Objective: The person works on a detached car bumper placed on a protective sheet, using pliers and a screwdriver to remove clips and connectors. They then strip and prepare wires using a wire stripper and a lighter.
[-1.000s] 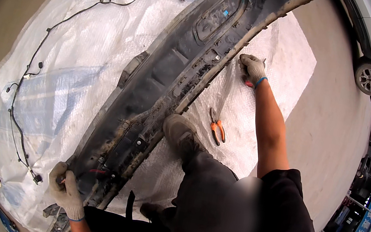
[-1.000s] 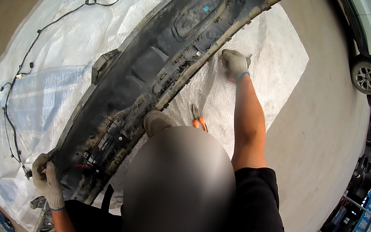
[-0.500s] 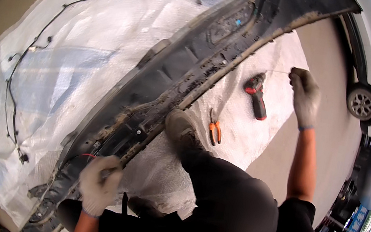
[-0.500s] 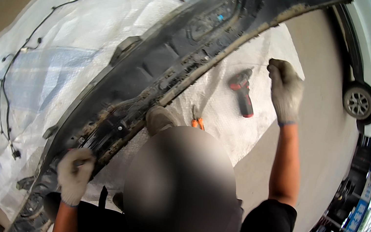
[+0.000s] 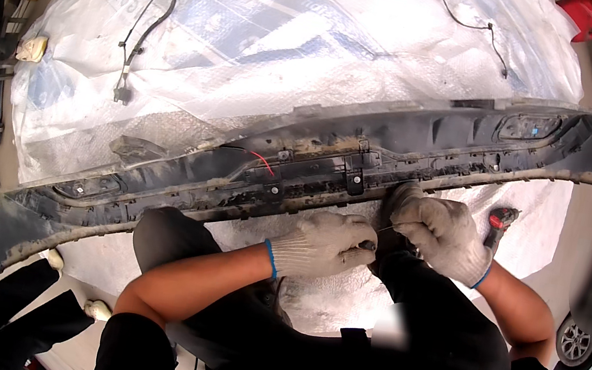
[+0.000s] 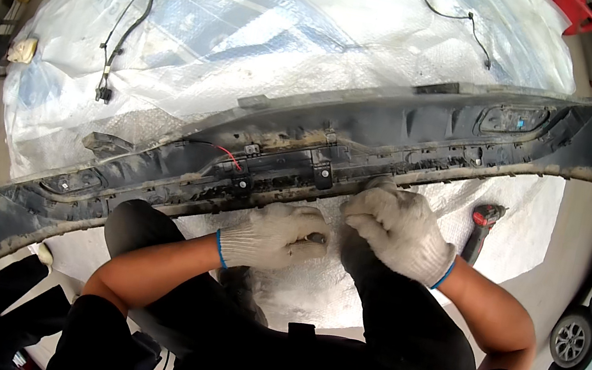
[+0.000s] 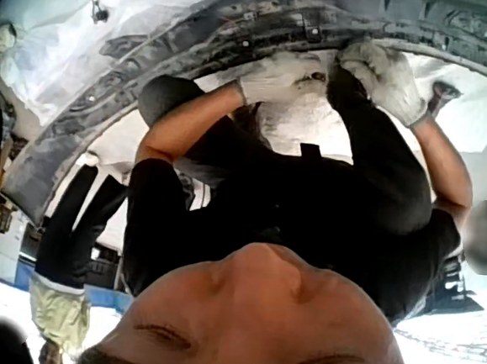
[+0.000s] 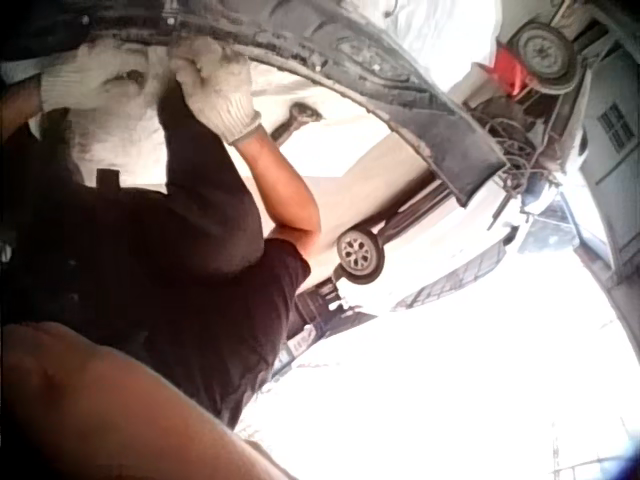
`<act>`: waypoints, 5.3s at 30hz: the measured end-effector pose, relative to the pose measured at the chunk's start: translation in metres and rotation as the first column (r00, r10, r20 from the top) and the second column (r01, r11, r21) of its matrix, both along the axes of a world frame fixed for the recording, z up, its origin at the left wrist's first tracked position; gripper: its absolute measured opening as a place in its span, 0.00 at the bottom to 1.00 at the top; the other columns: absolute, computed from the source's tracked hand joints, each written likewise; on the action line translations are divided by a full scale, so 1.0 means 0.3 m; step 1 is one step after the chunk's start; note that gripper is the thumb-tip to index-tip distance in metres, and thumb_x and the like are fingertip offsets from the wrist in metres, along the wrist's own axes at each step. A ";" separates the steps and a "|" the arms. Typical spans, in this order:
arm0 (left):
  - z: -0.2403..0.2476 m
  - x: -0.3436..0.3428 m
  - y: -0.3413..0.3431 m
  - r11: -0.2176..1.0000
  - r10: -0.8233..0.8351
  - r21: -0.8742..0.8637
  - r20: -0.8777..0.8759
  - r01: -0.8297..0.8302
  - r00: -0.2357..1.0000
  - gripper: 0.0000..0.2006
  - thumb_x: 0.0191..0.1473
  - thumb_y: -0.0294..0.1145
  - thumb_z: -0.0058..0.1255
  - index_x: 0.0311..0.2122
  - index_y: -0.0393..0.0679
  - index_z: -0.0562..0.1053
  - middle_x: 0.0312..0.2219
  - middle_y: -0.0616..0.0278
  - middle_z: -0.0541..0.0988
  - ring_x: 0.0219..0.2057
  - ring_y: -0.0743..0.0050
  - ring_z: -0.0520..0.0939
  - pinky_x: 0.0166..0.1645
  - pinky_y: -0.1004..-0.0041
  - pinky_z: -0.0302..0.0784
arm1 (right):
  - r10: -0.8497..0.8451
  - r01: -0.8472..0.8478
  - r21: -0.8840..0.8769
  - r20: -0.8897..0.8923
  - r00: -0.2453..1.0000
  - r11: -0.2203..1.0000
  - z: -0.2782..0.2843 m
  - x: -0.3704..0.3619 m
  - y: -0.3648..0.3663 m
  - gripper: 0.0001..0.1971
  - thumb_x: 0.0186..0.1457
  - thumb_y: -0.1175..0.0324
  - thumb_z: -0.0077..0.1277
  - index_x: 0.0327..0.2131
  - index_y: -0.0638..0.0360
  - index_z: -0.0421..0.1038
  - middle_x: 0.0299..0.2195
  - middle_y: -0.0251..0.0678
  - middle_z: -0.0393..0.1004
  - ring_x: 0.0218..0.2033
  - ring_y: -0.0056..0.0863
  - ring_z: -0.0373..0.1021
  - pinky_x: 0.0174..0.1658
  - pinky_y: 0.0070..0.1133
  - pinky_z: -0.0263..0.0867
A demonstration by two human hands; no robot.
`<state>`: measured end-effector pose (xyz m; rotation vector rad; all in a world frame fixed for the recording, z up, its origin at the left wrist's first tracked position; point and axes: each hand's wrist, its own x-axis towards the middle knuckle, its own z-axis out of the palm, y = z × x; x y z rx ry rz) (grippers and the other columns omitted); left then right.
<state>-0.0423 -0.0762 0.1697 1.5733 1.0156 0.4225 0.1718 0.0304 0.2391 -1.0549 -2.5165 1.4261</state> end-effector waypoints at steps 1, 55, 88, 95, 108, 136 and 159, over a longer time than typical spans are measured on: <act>-0.004 -0.018 0.003 0.999 -0.021 0.027 -0.071 0.023 0.997 0.13 0.57 0.41 0.52 0.40 0.43 0.77 0.38 0.59 0.79 0.33 0.56 0.84 0.37 0.62 0.81 | 0.024 -0.024 -0.013 0.010 1.000 1.000 -0.008 -0.006 0.015 0.04 0.54 0.74 0.56 0.34 0.60 0.75 0.31 0.40 0.78 0.30 0.38 0.77 0.35 0.27 0.74; -0.150 -0.125 -0.029 0.626 0.622 -0.576 -0.037 -0.525 0.782 0.18 0.65 0.36 0.45 0.55 0.38 0.73 0.42 0.63 0.81 0.39 0.80 0.78 0.46 0.77 0.75 | 0.046 0.078 -0.801 0.131 0.990 0.593 -0.330 -0.261 -0.124 0.14 0.68 0.63 0.38 0.45 0.67 0.63 0.33 0.39 0.78 0.30 0.25 0.77 0.31 0.22 0.75; -0.178 -0.159 -0.046 0.546 0.756 -0.539 -0.014 -0.641 0.655 0.16 0.64 0.42 0.47 0.47 0.41 0.76 0.28 0.64 0.80 0.31 0.81 0.78 0.38 0.77 0.74 | -0.231 0.178 -0.615 -0.008 0.973 0.768 -0.465 -0.282 -0.117 0.16 0.61 0.66 0.47 0.48 0.67 0.67 0.36 0.47 0.77 0.32 0.38 0.74 0.35 0.32 0.69; -0.162 -0.156 -0.063 0.469 0.800 -0.585 -0.036 -0.662 0.599 0.16 0.66 0.39 0.45 0.49 0.38 0.74 0.35 0.64 0.80 0.31 0.83 0.78 0.37 0.79 0.74 | 0.104 -0.147 0.135 0.284 0.953 0.980 -0.447 -0.246 -0.021 0.12 0.56 0.69 0.48 0.44 0.54 0.72 0.27 0.46 0.78 0.32 0.45 0.76 0.38 0.37 0.72; -0.272 -0.331 -0.062 0.071 0.881 -0.742 -0.266 -0.667 0.390 0.30 0.63 0.61 0.35 0.23 0.46 0.75 0.20 0.68 0.74 0.16 0.84 0.61 0.18 0.78 0.49 | 0.048 -0.056 0.136 0.058 0.997 0.989 -0.426 -0.232 0.051 0.13 0.60 0.69 0.44 0.47 0.58 0.71 0.27 0.47 0.77 0.32 0.47 0.75 0.40 0.39 0.71; -0.276 -0.350 -0.053 0.224 0.894 -0.837 -0.028 -0.499 0.448 0.20 0.61 0.40 0.34 0.20 0.43 0.70 0.20 0.63 0.73 0.10 0.80 0.57 0.14 0.75 0.47 | 0.037 -0.055 -0.181 -0.104 0.994 0.982 -0.406 -0.333 0.003 0.11 0.64 0.68 0.43 0.43 0.58 0.73 0.24 0.42 0.75 0.26 0.40 0.75 0.37 0.33 0.70; -0.250 -0.339 -0.044 0.191 0.924 -0.865 -0.002 -0.464 0.384 0.20 0.59 0.41 0.35 0.20 0.42 0.70 0.15 0.64 0.68 0.09 0.80 0.56 0.13 0.75 0.46 | -0.023 0.001 -0.222 -0.097 0.995 0.975 -0.409 -0.352 -0.046 0.09 0.65 0.69 0.40 0.43 0.59 0.69 0.25 0.37 0.74 0.27 0.30 0.74 0.34 0.26 0.71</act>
